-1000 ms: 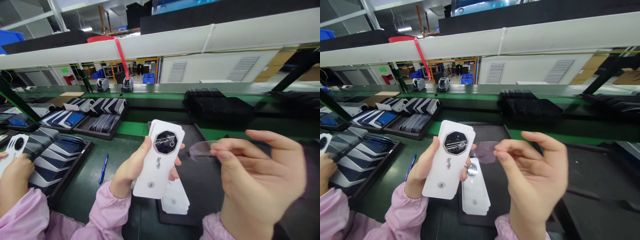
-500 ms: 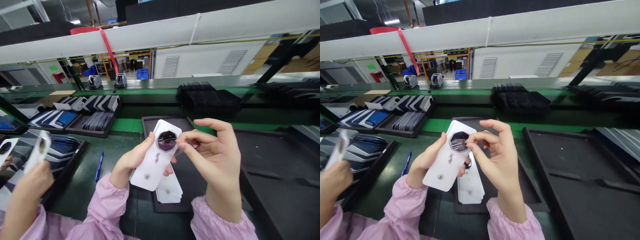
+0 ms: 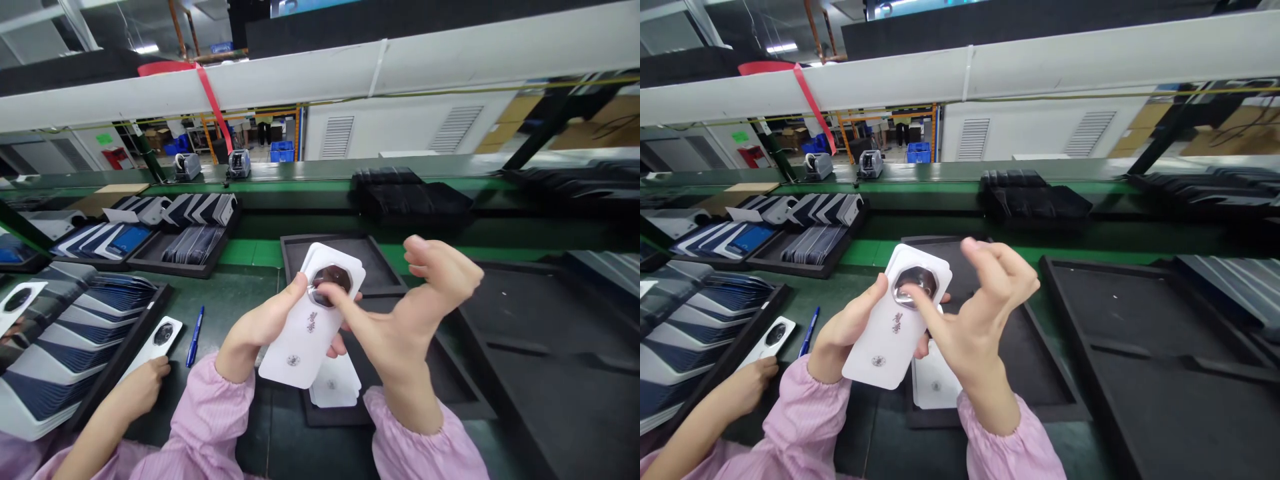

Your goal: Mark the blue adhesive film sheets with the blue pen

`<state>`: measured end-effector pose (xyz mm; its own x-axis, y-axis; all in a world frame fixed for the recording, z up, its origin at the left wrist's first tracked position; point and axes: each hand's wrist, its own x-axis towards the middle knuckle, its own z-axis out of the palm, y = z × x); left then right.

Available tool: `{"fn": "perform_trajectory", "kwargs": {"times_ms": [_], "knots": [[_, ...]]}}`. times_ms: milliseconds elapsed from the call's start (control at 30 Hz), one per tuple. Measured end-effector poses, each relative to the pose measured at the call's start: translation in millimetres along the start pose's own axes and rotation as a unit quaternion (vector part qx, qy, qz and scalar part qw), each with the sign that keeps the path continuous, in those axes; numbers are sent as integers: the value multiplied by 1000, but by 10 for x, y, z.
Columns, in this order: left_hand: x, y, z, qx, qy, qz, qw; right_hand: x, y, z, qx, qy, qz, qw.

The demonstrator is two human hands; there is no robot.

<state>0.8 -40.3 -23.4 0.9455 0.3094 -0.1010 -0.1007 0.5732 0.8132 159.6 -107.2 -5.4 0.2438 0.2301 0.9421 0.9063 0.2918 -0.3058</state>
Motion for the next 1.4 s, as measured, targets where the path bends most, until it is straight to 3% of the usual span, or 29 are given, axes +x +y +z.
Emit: {"fn": "perform_trajectory", "kwargs": {"times_ms": [67, 133, 167, 233, 300, 333, 400, 467, 533, 600, 667, 767, 900, 967, 1033, 1100, 1233, 1400], "knots": [[-21, 7, 26, -24, 4, 17, 1000, -4, 36, 14, 1, 42, 73, 996], [-32, 29, 74, -40, 16, 48, 998, -2, 90, 7, 84, 39, 149, 985], [-34, 45, 102, -35, 30, 65, 997, -2, 112, -1, 153, 0, 183, 971], [-31, 76, 154, 23, 87, 106, 990, -12, 122, -7, 283, -131, 250, 917], [-18, 98, 175, 107, 166, 159, 967, -34, 76, 11, 330, -236, 299, 864], [-9, 104, 171, 138, 194, 181, 954, -46, 39, 29, 324, -254, 314, 856], [4, 118, 136, 159, 208, 206, 943, -54, -31, 68, 297, -209, 323, 874], [-6, 145, 90, 139, 186, 219, 948, -31, -51, 87, 280, -86, 323, 900], [-51, 192, 63, 107, 167, 226, 954, 23, 6, 71, 277, 46, 340, 898], [-118, 248, 61, 73, 153, 221, 960, 80, 118, 33, 276, 125, 366, 880], [-172, 286, 74, 47, 147, 210, 965, 106, 229, 5, 272, 117, 393, 871], [-159, 272, 92, 45, 139, 187, 972, 41, 269, 36, 266, 24, 412, 871], [-3, 159, 131, 103, 122, 128, 979, -154, 92, 183, 284, -72, 349, 890], [53, 111, 157, 145, 134, 135, 971, -206, 10, 234, 253, -82, 255, 930], [65, 93, 178, 173, 145, 143, 964, -193, -24, 234, 159, -47, 134, 977], [42, 105, 189, 223, 161, 138, 951, -127, -23, 178, 44, -32, 25, 998], [-21, 165, 202, 405, 190, 98, 889, 30, 5, -3, -29, -114, -105, 987], [-34, 191, 234, 546, 184, 63, 815, 106, 59, -144, 34, -170, -136, 975]]}}
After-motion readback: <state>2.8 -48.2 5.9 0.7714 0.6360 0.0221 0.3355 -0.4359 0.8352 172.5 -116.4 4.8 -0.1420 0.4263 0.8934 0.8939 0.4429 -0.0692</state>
